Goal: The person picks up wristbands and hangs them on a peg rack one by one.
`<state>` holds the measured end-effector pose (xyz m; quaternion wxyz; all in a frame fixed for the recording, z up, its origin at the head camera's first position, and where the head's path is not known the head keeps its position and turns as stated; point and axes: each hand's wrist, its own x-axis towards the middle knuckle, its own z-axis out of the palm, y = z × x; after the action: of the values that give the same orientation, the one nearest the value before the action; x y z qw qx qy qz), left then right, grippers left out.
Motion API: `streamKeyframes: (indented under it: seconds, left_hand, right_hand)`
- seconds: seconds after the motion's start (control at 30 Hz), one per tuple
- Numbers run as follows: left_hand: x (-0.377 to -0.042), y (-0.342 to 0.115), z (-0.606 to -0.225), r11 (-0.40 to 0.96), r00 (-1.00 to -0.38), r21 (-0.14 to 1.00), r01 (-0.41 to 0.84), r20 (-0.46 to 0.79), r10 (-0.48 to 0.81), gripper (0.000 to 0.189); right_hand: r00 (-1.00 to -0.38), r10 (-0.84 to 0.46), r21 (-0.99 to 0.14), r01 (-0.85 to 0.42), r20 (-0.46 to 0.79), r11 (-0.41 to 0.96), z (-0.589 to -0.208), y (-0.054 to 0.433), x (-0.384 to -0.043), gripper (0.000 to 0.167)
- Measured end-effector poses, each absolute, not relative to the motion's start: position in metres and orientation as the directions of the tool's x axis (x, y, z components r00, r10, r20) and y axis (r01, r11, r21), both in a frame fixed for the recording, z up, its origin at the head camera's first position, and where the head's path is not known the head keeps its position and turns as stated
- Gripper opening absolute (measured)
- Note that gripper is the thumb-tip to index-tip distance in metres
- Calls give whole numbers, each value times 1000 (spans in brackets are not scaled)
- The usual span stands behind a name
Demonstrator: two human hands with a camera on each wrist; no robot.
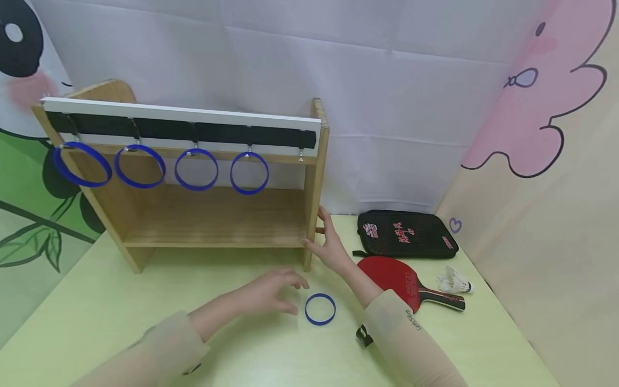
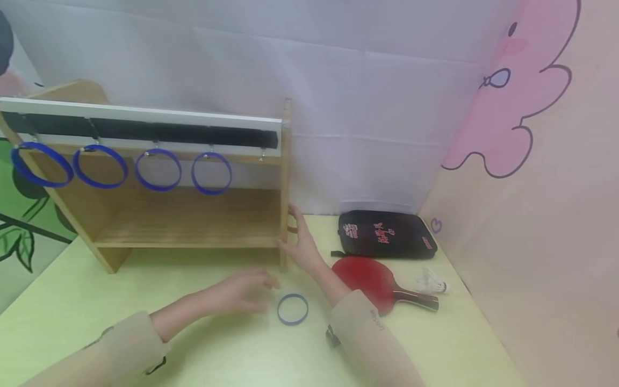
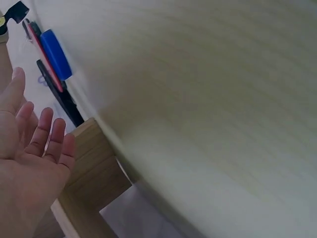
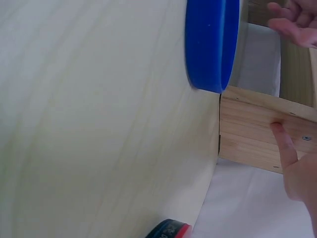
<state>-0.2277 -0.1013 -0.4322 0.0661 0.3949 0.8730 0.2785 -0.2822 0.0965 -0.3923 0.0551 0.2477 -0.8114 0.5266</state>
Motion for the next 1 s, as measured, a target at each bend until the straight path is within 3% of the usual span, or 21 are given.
streamKeyframes:
  seconds: [0.4,0.77,1.0]
  left_hand:
    - [-233,-90,-448,521,-590,419,744,45,806,46]
    - [-235,-83,-450,540,-583,367,758,8,812,35]
    - [-238,-85,-449,512,-577,391,764,61,814,27]
  right_hand:
    - [-877,-349,-832,-446,331,331,-390,95,-281,83]
    - [-876,-342,-835,-449,341,317,-391,95,-281,84]
    - [-873,-341,-831,-457,349,317,-389,96,-279,83]
